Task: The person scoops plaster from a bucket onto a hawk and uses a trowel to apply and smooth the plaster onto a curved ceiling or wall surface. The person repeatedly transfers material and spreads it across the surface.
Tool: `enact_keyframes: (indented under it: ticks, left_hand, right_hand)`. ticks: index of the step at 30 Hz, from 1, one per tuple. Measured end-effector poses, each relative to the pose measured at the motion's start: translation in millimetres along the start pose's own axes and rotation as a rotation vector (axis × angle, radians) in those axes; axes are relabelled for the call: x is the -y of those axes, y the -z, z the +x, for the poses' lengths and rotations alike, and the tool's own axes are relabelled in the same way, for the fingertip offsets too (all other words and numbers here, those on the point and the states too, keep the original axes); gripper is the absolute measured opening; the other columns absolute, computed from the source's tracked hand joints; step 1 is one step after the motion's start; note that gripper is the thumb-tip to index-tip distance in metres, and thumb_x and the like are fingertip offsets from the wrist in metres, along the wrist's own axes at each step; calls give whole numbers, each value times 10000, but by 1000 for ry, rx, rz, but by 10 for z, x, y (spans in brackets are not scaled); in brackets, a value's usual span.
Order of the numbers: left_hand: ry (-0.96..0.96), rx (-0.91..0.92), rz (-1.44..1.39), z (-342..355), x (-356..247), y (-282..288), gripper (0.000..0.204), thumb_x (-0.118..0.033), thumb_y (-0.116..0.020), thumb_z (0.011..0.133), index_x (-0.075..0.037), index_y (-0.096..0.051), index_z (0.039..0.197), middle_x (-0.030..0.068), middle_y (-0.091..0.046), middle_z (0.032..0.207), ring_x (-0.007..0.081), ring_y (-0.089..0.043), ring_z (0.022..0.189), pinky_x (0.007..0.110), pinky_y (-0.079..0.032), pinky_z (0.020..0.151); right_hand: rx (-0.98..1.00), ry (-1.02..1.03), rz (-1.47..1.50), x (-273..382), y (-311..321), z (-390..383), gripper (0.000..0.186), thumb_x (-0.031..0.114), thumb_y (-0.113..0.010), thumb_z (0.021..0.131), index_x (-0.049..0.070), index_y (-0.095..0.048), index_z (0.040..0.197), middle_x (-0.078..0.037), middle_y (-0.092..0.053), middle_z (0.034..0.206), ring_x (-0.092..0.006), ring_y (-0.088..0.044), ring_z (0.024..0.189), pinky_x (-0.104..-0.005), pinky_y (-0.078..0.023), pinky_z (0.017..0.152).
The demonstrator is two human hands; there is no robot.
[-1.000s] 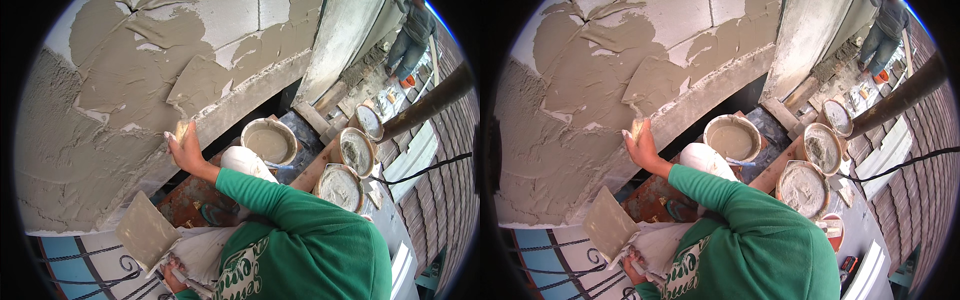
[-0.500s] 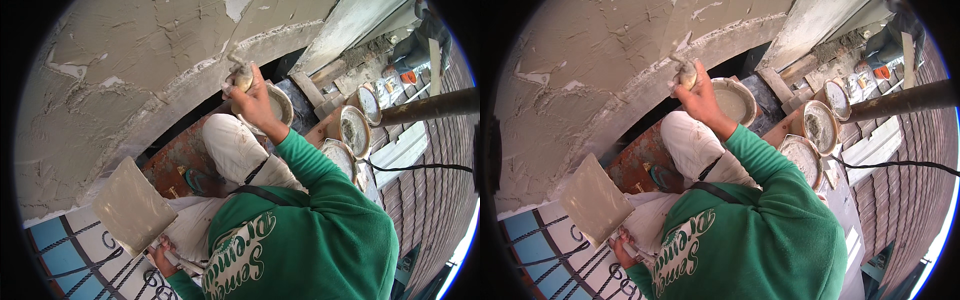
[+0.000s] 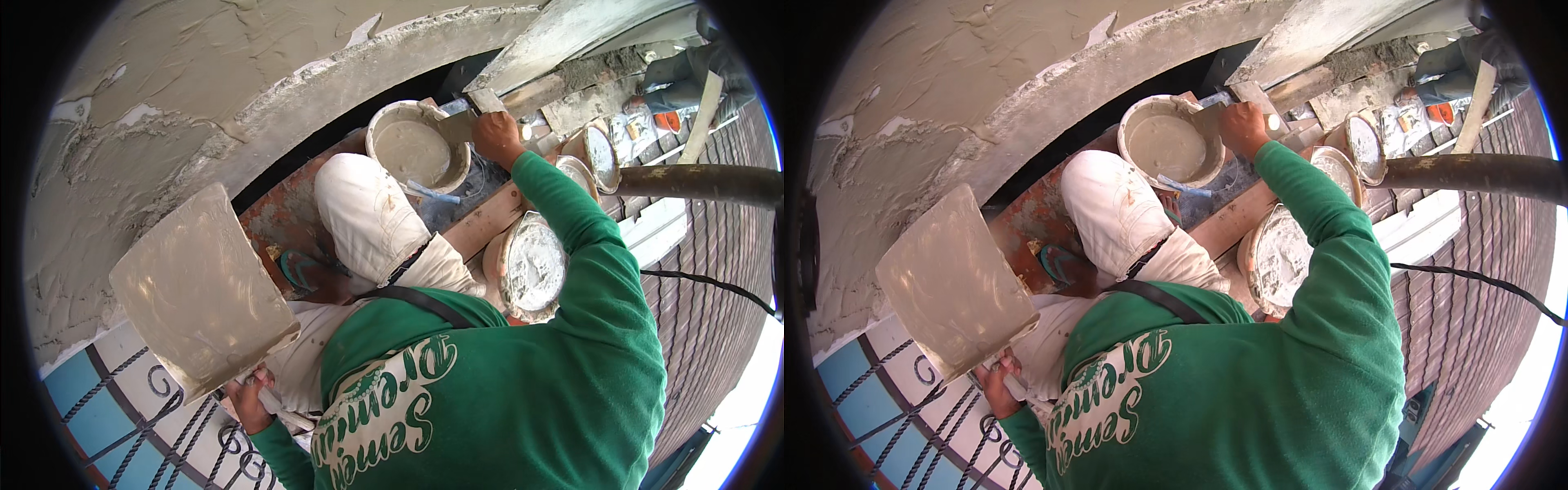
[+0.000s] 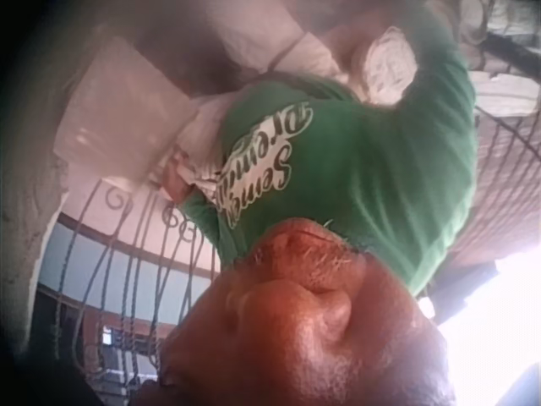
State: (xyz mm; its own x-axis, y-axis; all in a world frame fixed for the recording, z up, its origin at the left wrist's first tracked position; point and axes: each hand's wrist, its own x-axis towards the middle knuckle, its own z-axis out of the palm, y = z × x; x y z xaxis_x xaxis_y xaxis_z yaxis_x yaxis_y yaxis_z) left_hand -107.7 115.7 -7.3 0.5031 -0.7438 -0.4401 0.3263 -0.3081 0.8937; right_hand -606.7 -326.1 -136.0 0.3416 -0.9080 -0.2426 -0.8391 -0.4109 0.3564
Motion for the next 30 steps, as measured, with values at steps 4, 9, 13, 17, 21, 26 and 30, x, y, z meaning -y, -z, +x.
enact_keyframes:
  ticks: [4, 9, 13, 17, 21, 26, 30]
  left_hand:
    - [35, -5, 61, -31, -67, -85, 504, -24, -694, 800, -23, -524, 1274, 71, -548, 925, 172, -532, 697, 312, -476, 603]
    - [23, -30, 33, -142, -87, -113, 442, -36, -697, 801, -8, -547, 1216, 78, -549, 877, 169, -527, 681, 316, -473, 606]
    - [24, -73, 10, -185, -97, -140, 453, -35, -690, 797, -16, -543, 1226, 88, -551, 892, 167, -525, 681, 311, -467, 601]
    - [24, -87, 0, -159, -122, -203, 473, -34, -686, 798, -15, -541, 1247, 93, -551, 901, 170, -526, 688, 310, -466, 599]
    - [48, -47, 49, -104, -133, -268, 465, -39, -694, 807, 3, -547, 1247, 90, -566, 905, 173, -541, 707, 309, -469, 604]
    - [22, 124, 107, -32, -109, -328, 367, -59, -697, 908, 9, -579, 1250, 101, -657, 933, 180, -594, 724, 340, -497, 646]
    - [37, 162, 144, -16, -68, -479, 362, -37, -712, 910, 11, -589, 1246, 107, -676, 938, 195, -624, 751, 350, -509, 658]
  right_hand:
    - [34, 155, -213, 360, -237, 412, 180, 222, -752, 811, 142, -850, 939, -73, -821, 935, -286, -797, 893, -469, -604, 724]
    - [345, 273, -238, 586, -397, 733, 267, 201, -802, 784, 119, -852, 1033, -102, -812, 1081, -306, -773, 1070, -460, -610, 802]
    - [388, 358, -139, 611, -518, 724, 295, 247, -763, 809, 104, -847, 1053, -140, -811, 1066, -329, -790, 1032, -460, -628, 884]
    - [390, 325, 23, 612, -565, 622, 351, 276, -766, 786, 77, -835, 1067, -176, -802, 1077, -347, -780, 1052, -451, -614, 952]
    - [426, 316, 102, 548, -546, 560, 399, 324, -734, 820, 75, -824, 1118, -182, -791, 1146, -354, -762, 1113, -462, -604, 987]
    - [408, 290, 220, 379, -570, 439, 490, 441, -708, 828, 103, -815, 1166, -181, -788, 1154, -364, -754, 1126, -479, -582, 1022]
    - [354, 238, 405, 257, -680, 294, 521, 498, -709, 814, 137, -825, 1170, -214, -786, 1144, -379, -753, 1109, -472, -566, 1043]
